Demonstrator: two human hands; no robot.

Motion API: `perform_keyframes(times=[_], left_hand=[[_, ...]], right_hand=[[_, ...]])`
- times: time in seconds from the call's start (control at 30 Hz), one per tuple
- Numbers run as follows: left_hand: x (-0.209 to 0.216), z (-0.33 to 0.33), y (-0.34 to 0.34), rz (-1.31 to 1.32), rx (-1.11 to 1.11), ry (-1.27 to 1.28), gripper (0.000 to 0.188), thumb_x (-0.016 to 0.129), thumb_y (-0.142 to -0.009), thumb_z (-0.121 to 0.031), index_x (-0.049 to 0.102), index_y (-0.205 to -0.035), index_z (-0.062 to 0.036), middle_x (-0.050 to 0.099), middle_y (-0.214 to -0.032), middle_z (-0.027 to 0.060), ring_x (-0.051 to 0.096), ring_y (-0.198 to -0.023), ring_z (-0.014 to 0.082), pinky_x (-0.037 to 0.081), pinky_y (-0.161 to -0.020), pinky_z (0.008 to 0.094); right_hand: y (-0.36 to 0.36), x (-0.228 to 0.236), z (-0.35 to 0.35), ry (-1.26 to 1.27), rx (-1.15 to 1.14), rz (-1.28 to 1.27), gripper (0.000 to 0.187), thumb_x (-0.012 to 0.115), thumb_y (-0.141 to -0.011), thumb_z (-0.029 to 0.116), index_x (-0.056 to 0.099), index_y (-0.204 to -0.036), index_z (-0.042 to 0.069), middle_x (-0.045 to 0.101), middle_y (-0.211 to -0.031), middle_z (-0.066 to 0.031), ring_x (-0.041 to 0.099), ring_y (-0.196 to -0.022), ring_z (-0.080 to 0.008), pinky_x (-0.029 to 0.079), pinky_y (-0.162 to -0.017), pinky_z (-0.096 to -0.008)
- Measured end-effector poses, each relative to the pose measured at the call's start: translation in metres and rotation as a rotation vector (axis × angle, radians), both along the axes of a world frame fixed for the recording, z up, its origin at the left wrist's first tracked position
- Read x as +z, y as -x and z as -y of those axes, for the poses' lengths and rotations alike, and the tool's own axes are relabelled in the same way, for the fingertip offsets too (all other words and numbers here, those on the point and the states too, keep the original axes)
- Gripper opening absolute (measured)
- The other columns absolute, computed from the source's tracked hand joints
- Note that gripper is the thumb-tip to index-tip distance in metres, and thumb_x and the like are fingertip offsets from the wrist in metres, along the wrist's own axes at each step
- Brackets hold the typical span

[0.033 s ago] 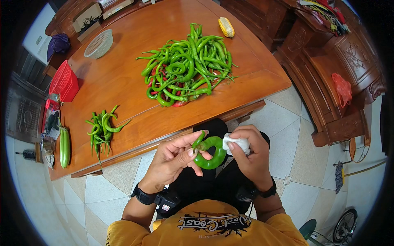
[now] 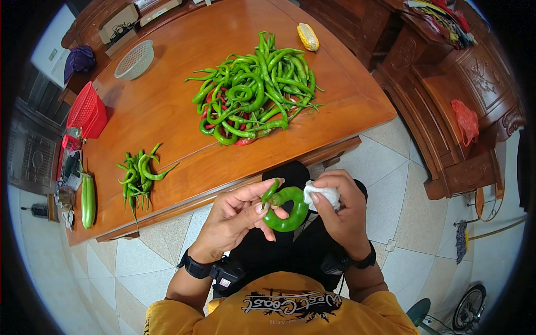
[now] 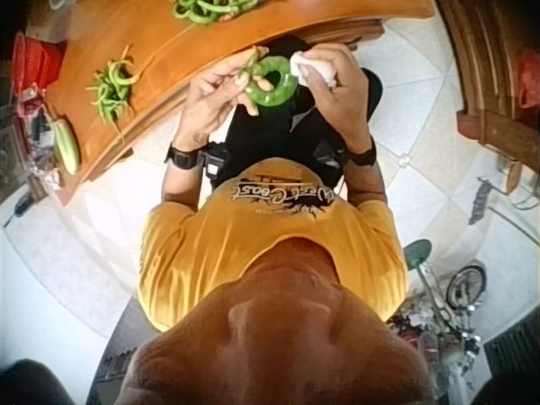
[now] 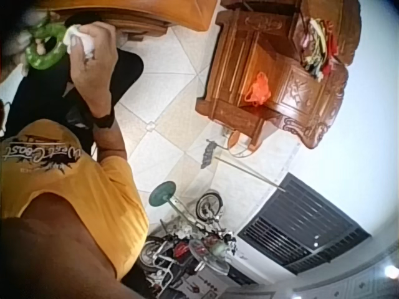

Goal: Cleaning and wiping green chili peppers with a white cloth.

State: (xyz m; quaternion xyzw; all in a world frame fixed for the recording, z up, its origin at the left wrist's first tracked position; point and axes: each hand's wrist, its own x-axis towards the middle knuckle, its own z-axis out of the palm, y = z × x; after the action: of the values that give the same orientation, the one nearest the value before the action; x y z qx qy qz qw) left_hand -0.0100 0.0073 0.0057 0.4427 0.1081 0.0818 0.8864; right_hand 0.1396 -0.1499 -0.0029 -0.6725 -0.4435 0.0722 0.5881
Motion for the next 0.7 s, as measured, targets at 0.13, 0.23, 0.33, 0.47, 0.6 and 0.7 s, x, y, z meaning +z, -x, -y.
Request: perform_keyframes(times=[0.13,0.23,0.33,0.47,0.6,0.7], left_hand=[[-0.0043,-0.0016,0.0017,0.055,-0.062,0.055,0.040,0.052,-0.091,-0.005,0.044,-0.130,0.0015,0.049,-0.126,0.0224,0.063,-0.095,0.0284,0.060,-0.059,0.0344],[-0.0022,0.0001,0.0007,0.064,-0.042,0.061,0.040,0.050,-0.092,-0.005,0.043,-0.131,0.0010,0.048,-0.127,0.0228,0.063,-0.095,0.0288,0.060,-0.059,0.0347],[-0.0007,-0.0005,-0.0003,0.128,0.026,0.087,0.041,0.050,-0.093,-0.009,0.042,-0.133,-0.0011,0.045,-0.133,0.0188,0.061,-0.100,0.0231,0.058,-0.064,0.0309],[-0.0053,-0.0033,-0.0001,0.130,0.049,0.128,0.040,0.048,-0.094,-0.007,0.042,-0.133,-0.0021,0.038,-0.138,0.0180,0.059,-0.103,0.0247,0.059,-0.066,0.0319],[-0.0059,-0.0022,0.0005,0.125,0.058,0.131,0.040,0.048,-0.094,-0.007,0.042,-0.133,-0.0018,0.041,-0.136,0.0183,0.060,-0.102,0.0244,0.059,-0.065,0.0317],[-0.0039,-0.0018,0.0013,0.099,0.038,0.128,0.041,0.050,-0.093,-0.008,0.042,-0.133,-0.0001,0.050,-0.126,0.0194,0.062,-0.098,0.0230,0.058,-0.064,0.0306]], right_hand=[[-0.0002,0.0003,-0.0012,-0.042,0.018,-0.060,0.014,0.060,-0.084,0.005,0.058,-0.097,-0.001,0.060,-0.091,-0.0124,0.059,-0.078,-0.0191,0.047,-0.071,-0.0279],[0.0017,0.0016,0.0022,0.007,0.084,-0.183,0.013,0.057,-0.087,0.007,0.057,-0.098,-0.001,0.060,-0.090,-0.0108,0.058,-0.077,-0.0153,0.045,-0.069,-0.0254],[0.0050,0.0024,0.0060,0.027,0.121,-0.307,0.015,0.057,-0.088,0.009,0.056,-0.100,-0.001,0.059,-0.089,-0.0097,0.056,-0.077,-0.0129,0.045,-0.067,-0.0240],[0.0077,0.0039,0.0070,0.027,0.137,-0.307,0.017,0.059,-0.087,0.010,0.055,-0.100,0.000,0.059,-0.089,-0.0086,0.055,-0.076,-0.0120,0.044,-0.066,-0.0238],[0.0082,-0.0001,0.0062,-0.002,0.167,-0.311,0.017,0.061,-0.086,0.008,0.055,-0.099,0.000,0.059,-0.089,-0.0083,0.056,-0.076,-0.0122,0.045,-0.067,-0.0244],[0.0075,-0.0003,0.0044,-0.026,0.163,-0.291,0.017,0.061,-0.085,0.007,0.055,-0.099,0.000,0.060,-0.091,-0.0089,0.057,-0.079,-0.0128,0.046,-0.070,-0.0248]])
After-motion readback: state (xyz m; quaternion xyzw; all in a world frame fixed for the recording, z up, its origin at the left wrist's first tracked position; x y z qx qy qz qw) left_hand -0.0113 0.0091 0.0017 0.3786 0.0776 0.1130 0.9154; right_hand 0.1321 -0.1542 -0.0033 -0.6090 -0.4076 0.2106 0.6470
